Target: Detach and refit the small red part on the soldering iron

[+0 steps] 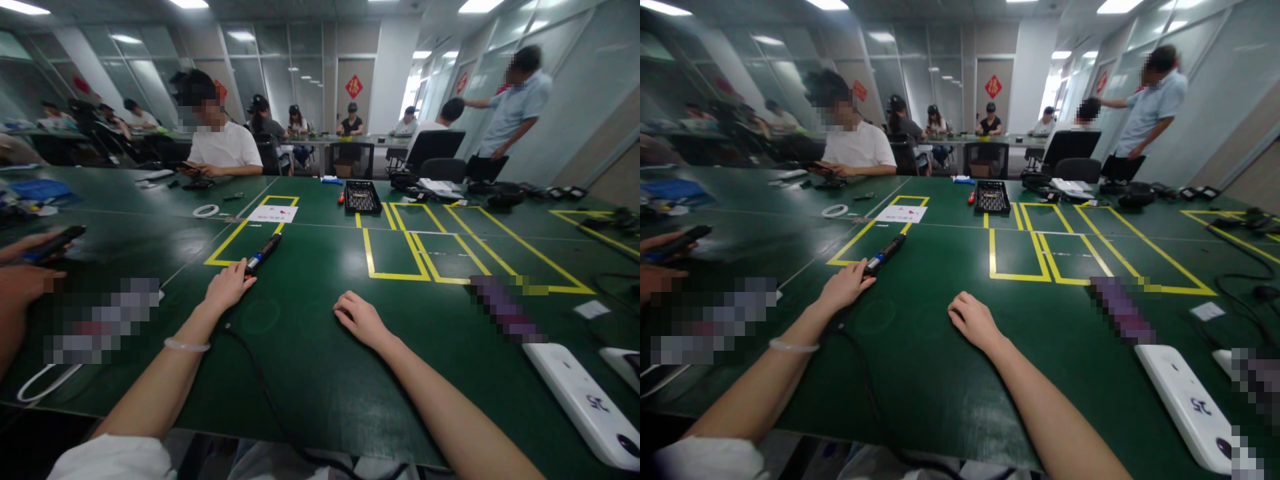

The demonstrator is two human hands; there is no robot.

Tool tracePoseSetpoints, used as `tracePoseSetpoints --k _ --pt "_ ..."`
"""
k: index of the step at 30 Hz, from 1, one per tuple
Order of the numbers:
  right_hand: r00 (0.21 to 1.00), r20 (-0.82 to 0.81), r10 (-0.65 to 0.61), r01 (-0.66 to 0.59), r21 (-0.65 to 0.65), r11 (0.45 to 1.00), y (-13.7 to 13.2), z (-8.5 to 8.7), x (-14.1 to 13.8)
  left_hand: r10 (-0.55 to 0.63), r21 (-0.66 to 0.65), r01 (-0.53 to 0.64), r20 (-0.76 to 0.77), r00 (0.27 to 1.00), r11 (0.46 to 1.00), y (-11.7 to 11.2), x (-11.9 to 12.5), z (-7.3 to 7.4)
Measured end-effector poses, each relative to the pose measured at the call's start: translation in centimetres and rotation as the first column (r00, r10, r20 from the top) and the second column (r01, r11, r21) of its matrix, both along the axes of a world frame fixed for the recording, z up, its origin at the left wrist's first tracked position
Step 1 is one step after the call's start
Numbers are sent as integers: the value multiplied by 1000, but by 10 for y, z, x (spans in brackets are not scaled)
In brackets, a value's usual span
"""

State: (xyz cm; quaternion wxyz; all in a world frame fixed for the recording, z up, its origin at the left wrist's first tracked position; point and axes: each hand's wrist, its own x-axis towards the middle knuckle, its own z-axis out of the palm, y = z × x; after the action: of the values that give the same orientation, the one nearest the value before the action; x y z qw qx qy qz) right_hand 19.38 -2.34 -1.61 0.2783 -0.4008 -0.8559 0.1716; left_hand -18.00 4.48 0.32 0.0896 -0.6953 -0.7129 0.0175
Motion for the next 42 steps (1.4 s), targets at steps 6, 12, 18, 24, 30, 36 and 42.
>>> tracePoseSetpoints --k 6,12,18,24,30,36,42 --pt "1000 7 3 -3 -5 1000 1 -1 0 157 -4 -157 45 987 988 11 -54 -2" --pt "1000 13 5 -5 4 1000 1 -2 -1 216 172 -216 17 976 961 -8 -52 4" --pt "1000 17 10 -10 -1 1000 0 1 0 241 213 -235 -2 971 948 -18 -31 15" --pt "1000 17 12 -12 7 1000 0 0 2 287 240 -286 31 957 928 -18 -26 17" --pt "1000 21 6 -6 21 1000 1 0 4 65 281 -157 311 948 947 -13 13 32" --pt "999 45 -2 2 8 1000 3 0 2 -383 122 414 672 634 902 -33 120 36" --pt "996 -88 -34 29 -59 998 4 -2 4 -434 28 678 787 438 734 -52 187 27"
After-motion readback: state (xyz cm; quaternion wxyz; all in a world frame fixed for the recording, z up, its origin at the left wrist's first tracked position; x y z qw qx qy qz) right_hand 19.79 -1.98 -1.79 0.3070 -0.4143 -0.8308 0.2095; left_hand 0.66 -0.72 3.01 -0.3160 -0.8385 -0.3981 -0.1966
